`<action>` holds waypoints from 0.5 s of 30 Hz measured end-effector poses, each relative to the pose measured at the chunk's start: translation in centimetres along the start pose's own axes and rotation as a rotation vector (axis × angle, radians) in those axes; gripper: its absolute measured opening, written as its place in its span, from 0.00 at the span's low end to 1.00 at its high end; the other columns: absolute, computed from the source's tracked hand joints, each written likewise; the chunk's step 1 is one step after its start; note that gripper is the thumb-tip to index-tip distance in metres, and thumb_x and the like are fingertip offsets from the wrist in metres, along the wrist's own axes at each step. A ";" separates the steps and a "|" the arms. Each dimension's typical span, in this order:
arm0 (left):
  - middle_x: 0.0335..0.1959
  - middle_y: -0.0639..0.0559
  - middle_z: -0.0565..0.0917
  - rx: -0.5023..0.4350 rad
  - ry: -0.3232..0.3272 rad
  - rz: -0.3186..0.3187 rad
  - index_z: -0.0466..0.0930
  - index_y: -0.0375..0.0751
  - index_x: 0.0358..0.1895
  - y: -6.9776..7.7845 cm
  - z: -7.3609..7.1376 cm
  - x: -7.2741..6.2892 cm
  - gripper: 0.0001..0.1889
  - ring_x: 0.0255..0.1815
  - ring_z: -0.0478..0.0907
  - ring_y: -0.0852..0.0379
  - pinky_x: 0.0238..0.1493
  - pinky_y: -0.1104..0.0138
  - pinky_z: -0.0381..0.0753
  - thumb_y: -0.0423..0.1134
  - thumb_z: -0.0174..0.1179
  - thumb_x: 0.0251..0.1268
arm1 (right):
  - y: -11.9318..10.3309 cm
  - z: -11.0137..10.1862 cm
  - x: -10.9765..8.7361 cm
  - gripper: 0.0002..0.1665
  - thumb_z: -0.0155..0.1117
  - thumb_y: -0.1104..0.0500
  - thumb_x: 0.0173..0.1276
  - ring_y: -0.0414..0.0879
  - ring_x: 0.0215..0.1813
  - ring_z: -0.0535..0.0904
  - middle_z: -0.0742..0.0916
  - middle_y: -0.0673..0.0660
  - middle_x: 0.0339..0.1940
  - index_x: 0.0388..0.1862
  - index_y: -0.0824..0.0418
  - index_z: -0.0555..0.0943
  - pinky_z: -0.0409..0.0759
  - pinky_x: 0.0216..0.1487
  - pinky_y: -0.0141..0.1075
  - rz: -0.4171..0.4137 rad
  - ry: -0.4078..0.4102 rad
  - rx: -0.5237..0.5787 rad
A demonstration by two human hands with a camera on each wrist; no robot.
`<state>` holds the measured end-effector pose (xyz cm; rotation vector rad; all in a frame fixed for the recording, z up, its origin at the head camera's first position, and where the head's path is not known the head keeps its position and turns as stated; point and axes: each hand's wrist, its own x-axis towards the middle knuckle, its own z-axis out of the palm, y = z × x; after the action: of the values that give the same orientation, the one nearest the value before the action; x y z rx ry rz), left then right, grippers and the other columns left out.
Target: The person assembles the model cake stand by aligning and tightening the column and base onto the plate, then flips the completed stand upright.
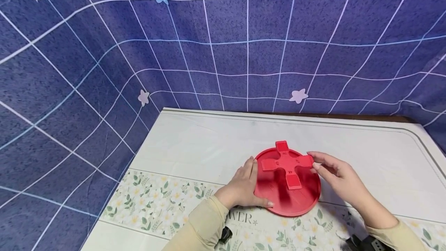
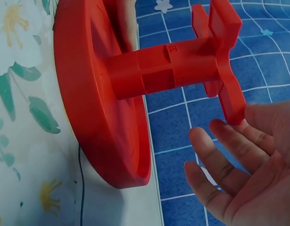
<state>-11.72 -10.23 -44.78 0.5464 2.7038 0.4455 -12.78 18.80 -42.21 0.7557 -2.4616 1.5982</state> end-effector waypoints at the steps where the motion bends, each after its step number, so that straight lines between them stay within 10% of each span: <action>1: 0.80 0.42 0.37 0.006 0.001 0.000 0.36 0.34 0.78 0.0 0.0 0.0 0.66 0.79 0.35 0.49 0.76 0.57 0.46 0.72 0.63 0.49 | 0.0 0.0 -0.1 0.20 0.59 0.71 0.69 0.39 0.43 0.85 0.86 0.55 0.49 0.61 0.71 0.76 0.82 0.43 0.27 0.005 0.002 0.006; 15: 0.79 0.41 0.37 0.018 0.006 -0.012 0.36 0.34 0.78 0.1 0.1 0.0 0.67 0.79 0.35 0.48 0.76 0.56 0.47 0.74 0.63 0.46 | -0.2 -0.1 -1.3 0.17 0.67 0.69 0.64 0.42 0.42 0.85 0.86 0.47 0.43 0.51 0.67 0.78 0.82 0.41 0.28 0.080 -0.020 0.055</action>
<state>-11.67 -10.13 -44.84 0.5338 2.7179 0.4212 -11.56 19.27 -42.45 0.6926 -2.5015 1.7001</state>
